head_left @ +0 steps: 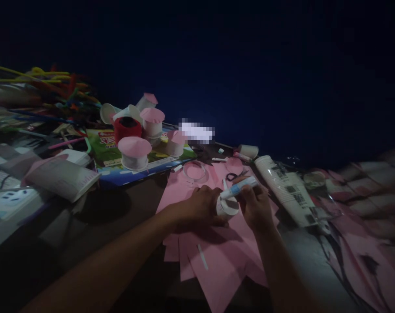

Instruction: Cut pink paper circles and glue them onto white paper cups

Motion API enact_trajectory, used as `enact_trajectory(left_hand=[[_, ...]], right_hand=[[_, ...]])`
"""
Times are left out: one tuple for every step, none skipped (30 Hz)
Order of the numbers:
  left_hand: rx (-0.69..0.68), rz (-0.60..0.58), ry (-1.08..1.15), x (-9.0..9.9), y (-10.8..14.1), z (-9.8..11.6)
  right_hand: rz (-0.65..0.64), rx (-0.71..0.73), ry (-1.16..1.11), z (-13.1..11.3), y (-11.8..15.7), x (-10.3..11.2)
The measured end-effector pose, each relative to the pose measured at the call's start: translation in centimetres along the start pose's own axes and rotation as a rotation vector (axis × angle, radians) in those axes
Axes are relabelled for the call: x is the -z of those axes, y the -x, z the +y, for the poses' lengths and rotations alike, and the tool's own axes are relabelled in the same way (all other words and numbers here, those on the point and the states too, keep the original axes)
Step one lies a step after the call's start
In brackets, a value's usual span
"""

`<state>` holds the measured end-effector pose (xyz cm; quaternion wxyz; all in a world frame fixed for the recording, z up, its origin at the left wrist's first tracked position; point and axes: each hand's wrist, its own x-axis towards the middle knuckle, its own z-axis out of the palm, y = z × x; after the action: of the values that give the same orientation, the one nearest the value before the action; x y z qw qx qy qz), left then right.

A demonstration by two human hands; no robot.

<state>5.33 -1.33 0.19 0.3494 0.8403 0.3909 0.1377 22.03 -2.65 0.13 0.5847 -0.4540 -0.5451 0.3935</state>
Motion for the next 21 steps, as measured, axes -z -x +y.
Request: enact_trajectory(left_hand=[[-0.015,-0.006,-0.020,0.0,0.0,0.0],[-0.032,-0.017,-0.044,-0.1,-0.1,0.0],[-0.044,-0.027,-0.062,-0.1,-0.2,-0.1],[-0.050,-0.031,-0.073,-0.2,-0.3,-0.1],[-0.053,-0.030,-0.076,-0.2,-0.3,-0.1],[-0.059,-0.022,-0.072,-0.3,-0.4,-0.2],[-0.069,-0.012,-0.063,-0.3,-0.5,-0.2],[-0.081,-0.008,-0.052,-0.4,-0.5,-0.3],[-0.095,-0.005,-0.039,-0.4,-0.6,-0.3],[-0.103,-0.007,-0.029,-0.5,-0.6,-0.4],[-0.106,-0.008,-0.024,-0.5,-0.6,-0.5],[-0.107,-0.006,-0.021,-0.6,-0.6,-0.5],[-0.108,-0.002,-0.015,-0.6,-0.5,-0.6],[-0.109,0.004,-0.007,-0.6,-0.5,-0.6],[-0.107,0.010,0.006,-0.6,-0.4,-0.6],[-0.102,0.011,0.022,-0.5,-0.2,-0.6],[-0.094,0.009,0.040,-0.4,0.0,-0.5],[-0.080,0.005,0.055,-0.3,0.1,-0.5],[-0.062,0.001,0.064,-0.2,0.3,-0.4],[-0.044,-0.005,0.070,0.0,0.4,-0.2],[-0.026,-0.011,0.075,0.1,0.5,-0.1]], right_hand=[[-0.029,0.011,0.039,0.1,0.1,-0.1],[-0.054,0.016,0.071,0.1,0.1,-0.1],[-0.065,0.017,0.093,0.1,0.1,-0.2],[-0.068,0.015,0.121,0.1,0.1,-0.2],[-0.061,0.018,0.154,0.1,0.0,-0.2],[-0.047,0.027,0.186,0.0,-0.1,-0.2],[-0.031,0.041,0.219,-0.1,-0.2,-0.2],[-0.016,0.052,0.251,-0.1,-0.4,-0.2],[-0.005,0.060,0.279,-0.1,-0.5,-0.1],[0.006,0.061,0.304,-0.1,-0.7,0.0],[0.021,0.057,0.323,0.0,-0.8,0.2],[0.043,0.049,0.337,0.1,-1.0,0.4],[0.071,0.035,0.341,0.2,-1.2,0.6],[0.099,0.016,0.334,0.3,-1.3,0.8],[0.125,-0.009,0.315,0.4,-1.4,1.1],[0.142,-0.041,0.288,0.6,-1.6,1.3],[0.153,-0.081,0.256,0.6,-1.7,1.6],[0.159,-0.124,0.221,0.7,-1.8,1.8],[0.163,-0.166,0.182,0.7,-1.8,2.0],[0.164,-0.203,0.139,0.7,-1.9,2.2],[0.163,-0.240,0.095,0.6,-1.9,2.4]])
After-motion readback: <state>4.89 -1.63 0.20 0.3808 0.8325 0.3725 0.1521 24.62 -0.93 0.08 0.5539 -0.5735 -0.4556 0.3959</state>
